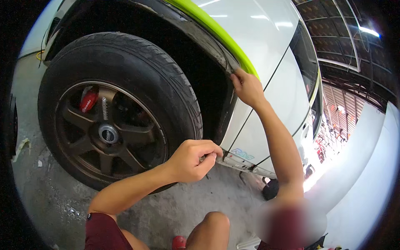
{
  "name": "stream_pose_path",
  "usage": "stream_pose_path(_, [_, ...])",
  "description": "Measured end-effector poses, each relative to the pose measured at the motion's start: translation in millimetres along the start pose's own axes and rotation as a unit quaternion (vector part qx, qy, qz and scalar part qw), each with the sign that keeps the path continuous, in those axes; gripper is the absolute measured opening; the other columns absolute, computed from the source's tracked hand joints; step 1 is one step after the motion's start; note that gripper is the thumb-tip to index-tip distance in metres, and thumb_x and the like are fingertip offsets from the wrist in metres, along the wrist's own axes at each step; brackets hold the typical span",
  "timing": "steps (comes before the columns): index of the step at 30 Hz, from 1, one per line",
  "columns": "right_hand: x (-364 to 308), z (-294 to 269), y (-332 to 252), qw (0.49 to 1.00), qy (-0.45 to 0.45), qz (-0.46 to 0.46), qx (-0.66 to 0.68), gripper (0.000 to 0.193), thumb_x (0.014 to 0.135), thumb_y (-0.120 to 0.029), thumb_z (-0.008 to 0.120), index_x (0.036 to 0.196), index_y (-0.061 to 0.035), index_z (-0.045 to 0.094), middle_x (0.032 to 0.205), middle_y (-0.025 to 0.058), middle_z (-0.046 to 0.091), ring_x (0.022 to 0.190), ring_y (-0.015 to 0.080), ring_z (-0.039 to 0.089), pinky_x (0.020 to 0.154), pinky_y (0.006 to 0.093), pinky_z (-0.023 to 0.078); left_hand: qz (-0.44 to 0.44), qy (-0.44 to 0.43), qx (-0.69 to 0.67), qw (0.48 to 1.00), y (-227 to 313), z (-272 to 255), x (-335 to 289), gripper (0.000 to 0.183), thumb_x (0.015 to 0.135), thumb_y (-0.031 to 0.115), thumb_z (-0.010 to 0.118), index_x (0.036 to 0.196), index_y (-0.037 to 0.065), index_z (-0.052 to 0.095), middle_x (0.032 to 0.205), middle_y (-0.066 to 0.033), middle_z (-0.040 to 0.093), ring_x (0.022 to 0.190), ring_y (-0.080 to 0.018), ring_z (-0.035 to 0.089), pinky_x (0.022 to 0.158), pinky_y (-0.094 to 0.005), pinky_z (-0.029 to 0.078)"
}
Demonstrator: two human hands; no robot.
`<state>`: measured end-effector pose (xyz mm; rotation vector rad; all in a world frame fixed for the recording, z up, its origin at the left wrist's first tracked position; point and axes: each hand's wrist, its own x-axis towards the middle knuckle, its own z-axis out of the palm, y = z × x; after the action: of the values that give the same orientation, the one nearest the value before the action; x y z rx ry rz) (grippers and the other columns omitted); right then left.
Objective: Repairing or adjusting the fender liner and trim on a vehicle wheel well.
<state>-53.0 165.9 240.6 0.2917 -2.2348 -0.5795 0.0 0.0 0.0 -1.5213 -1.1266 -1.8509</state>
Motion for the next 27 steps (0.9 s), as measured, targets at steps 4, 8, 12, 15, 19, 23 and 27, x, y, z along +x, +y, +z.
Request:
stream_pose_path(4, [-6,-14,-13,0.999,0.003,-0.003,-0.053,0.039,0.095,-0.042,0.060,0.084,-0.0042,0.059,0.073,0.0173,0.066,0.073,0.0391,0.065,0.066,0.0486,0.050,-0.001,0.002,-0.005,1.000,-2,-1,-5,0.014,0.087,0.002,0.056,0.093,-0.003,0.068,0.082,-0.0165,0.068,0.064,-0.0245,0.065,0.058,-0.0312,0.050])
stream_pose_path(8, [4,-14,-20,0.991,-0.028,0.002,-0.130,0.039,0.096,-0.041,0.057,0.086,-0.0038,0.059,0.074,0.0196,0.066,0.076,0.0409,0.065,0.067,0.0511,0.050,0.003,-0.008,-0.002,1.000,-13,-1,-6,0.014,0.086,0.003,0.057,0.093,-0.003,0.068,0.083,-0.0168,0.069,0.066,-0.0259,0.067,0.059,-0.0312,0.051])
stream_pose_path(12, [10,-10,-22,0.985,-0.037,0.000,-0.171,0.038,0.096,-0.042,0.057,0.088,-0.0051,0.060,0.075,0.0190,0.066,0.076,0.0414,0.065,0.068,0.0515,0.050,0.002,-0.019,-0.008,1.000,-17,4,-5,0.014,0.086,0.003,0.057,0.092,-0.002,0.068,0.084,-0.0167,0.069,0.066,-0.0270,0.068,0.060,-0.0320,0.052])
stream_pose_path(15, [15,-10,-17,0.993,-0.038,-0.019,-0.112,0.034,0.096,-0.040,0.058,0.087,-0.0066,0.061,0.075,0.0187,0.066,0.076,0.0416,0.064,0.067,0.0517,0.050,0.017,-0.031,0.005,0.999,-19,8,-5,0.014,0.085,0.004,0.058,0.091,-0.002,0.069,0.084,-0.0158,0.070,0.066,-0.0280,0.067,0.061,-0.0334,0.052])
stream_pose_path(19, [11,-12,-18,0.995,-0.057,-0.061,-0.045,0.030,0.095,-0.035,0.059,0.085,-0.0069,0.060,0.073,0.0189,0.064,0.074,0.0416,0.063,0.065,0.0509,0.048,0.032,-0.061,0.025,0.997,-18,13,-6,0.015,0.084,0.007,0.059,0.092,0.000,0.070,0.085,-0.0146,0.070,0.067,-0.0287,0.068,0.063,-0.0362,0.053])
stream_pose_path(23, [7,-11,-22,0.997,-0.062,-0.031,-0.012,0.033,0.095,-0.035,0.061,0.079,-0.0055,0.059,0.066,0.0181,0.061,0.067,0.0403,0.061,0.062,0.0469,0.047,0.033,-0.100,0.036,0.994,-18,16,-7,0.016,0.084,0.009,0.058,0.093,0.002,0.070,0.085,-0.0144,0.070,0.069,-0.0307,0.068,0.065,-0.0383,0.054])
stream_pose_path(27, [-3,-12,-13,0.998,-0.044,-0.024,0.038,0.036,0.095,-0.037,0.061,0.077,-0.0050,0.060,0.063,0.0166,0.060,0.065,0.0378,0.061,0.061,0.0452,0.048,0.039,-0.100,0.045,0.993,-20,19,-10,0.016,0.083,0.010,0.059,0.092,0.002,0.070,0.085,-0.0147,0.070,0.071,-0.0327,0.067,0.067,-0.0393,0.054])
